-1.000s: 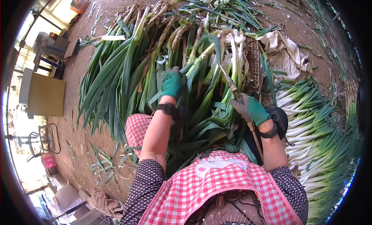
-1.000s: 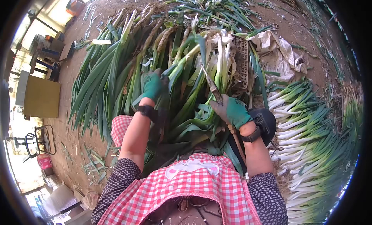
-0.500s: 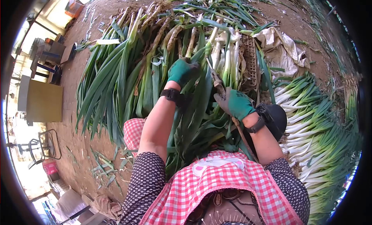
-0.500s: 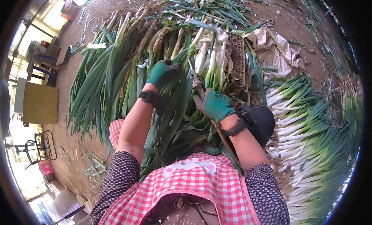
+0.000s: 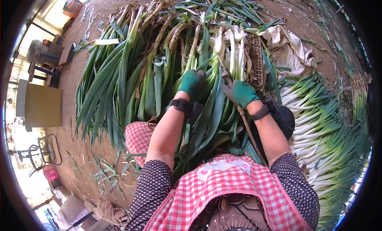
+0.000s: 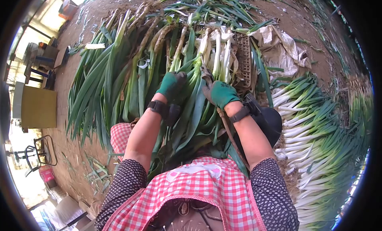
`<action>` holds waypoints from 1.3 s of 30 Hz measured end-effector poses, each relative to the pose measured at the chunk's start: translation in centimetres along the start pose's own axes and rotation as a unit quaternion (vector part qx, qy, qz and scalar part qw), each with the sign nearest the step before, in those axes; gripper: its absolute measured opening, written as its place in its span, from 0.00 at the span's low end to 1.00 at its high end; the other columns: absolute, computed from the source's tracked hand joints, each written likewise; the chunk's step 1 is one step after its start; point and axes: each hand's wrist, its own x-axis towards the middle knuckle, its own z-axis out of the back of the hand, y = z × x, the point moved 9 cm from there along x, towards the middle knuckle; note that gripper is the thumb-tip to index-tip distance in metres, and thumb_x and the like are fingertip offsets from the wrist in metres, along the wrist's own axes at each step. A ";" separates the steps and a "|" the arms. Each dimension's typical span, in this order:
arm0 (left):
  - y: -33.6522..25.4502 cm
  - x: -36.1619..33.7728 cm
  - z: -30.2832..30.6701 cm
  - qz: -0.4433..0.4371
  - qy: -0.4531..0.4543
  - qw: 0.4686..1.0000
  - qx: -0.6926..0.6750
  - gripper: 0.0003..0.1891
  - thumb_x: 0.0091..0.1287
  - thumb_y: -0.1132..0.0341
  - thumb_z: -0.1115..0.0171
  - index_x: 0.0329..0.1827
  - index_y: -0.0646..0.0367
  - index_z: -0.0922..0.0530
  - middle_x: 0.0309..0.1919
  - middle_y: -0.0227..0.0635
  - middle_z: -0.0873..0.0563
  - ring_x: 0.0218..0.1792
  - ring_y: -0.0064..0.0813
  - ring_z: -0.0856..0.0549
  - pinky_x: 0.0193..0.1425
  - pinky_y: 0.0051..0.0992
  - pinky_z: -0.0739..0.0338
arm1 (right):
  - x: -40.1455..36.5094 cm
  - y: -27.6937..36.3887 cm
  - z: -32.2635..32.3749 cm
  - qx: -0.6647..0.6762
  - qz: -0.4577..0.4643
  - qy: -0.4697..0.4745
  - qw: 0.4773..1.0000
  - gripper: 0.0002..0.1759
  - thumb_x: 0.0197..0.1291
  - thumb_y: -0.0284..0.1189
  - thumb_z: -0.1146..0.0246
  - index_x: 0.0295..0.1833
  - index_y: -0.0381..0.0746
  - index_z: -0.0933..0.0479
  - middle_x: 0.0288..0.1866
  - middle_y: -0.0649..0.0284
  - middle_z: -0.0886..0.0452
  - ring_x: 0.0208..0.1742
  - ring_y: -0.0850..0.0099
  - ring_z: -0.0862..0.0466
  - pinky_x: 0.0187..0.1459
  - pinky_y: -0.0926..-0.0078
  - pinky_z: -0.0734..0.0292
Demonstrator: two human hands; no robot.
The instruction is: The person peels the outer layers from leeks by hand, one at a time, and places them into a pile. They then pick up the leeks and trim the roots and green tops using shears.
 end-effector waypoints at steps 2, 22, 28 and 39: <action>1.1 -0.3 -0.3 0.036 -0.029 0.997 -0.055 0.05 0.64 0.69 0.45 0.33 0.60 0.24 0.25 0.52 0.18 0.30 0.55 0.17 0.33 0.47 0.23 | -3.0 1.4 1.1 -0.007 0.006 0.006 1.000 0.27 0.66 0.53 0.45 0.41 0.38 0.18 0.35 0.42 0.17 0.41 0.44 0.15 0.41 0.51 0.20; 0.7 -2.6 -0.1 0.077 -0.058 0.985 -0.141 0.22 0.75 0.56 0.56 0.37 0.67 0.22 0.33 0.60 0.17 0.37 0.59 0.18 0.46 0.47 0.26 | 8.4 -1.1 1.7 -0.045 -0.065 0.052 0.995 0.28 0.61 0.45 0.48 0.54 0.35 0.18 0.58 0.45 0.19 0.59 0.51 0.17 0.60 0.58 0.24; 3.0 -3.9 -1.6 0.324 -0.007 0.862 -0.389 0.28 0.72 0.48 0.52 0.38 0.70 0.18 0.32 0.62 0.16 0.40 0.57 0.17 0.48 0.46 0.26 | 16.3 -2.5 2.5 -0.097 -0.037 0.061 0.993 0.24 0.62 0.38 0.47 0.58 0.40 0.18 0.61 0.50 0.19 0.61 0.53 0.18 0.61 0.57 0.24; 0.2 -4.6 6.2 0.237 0.161 0.931 -0.224 0.22 0.61 0.54 0.38 0.46 0.67 0.17 0.41 0.57 0.14 0.46 0.49 0.14 0.53 0.38 0.21 | 3.2 0.6 3.9 -0.015 0.010 0.132 0.991 0.31 0.60 0.50 0.46 0.49 0.33 0.17 0.47 0.41 0.15 0.49 0.48 0.14 0.51 0.58 0.20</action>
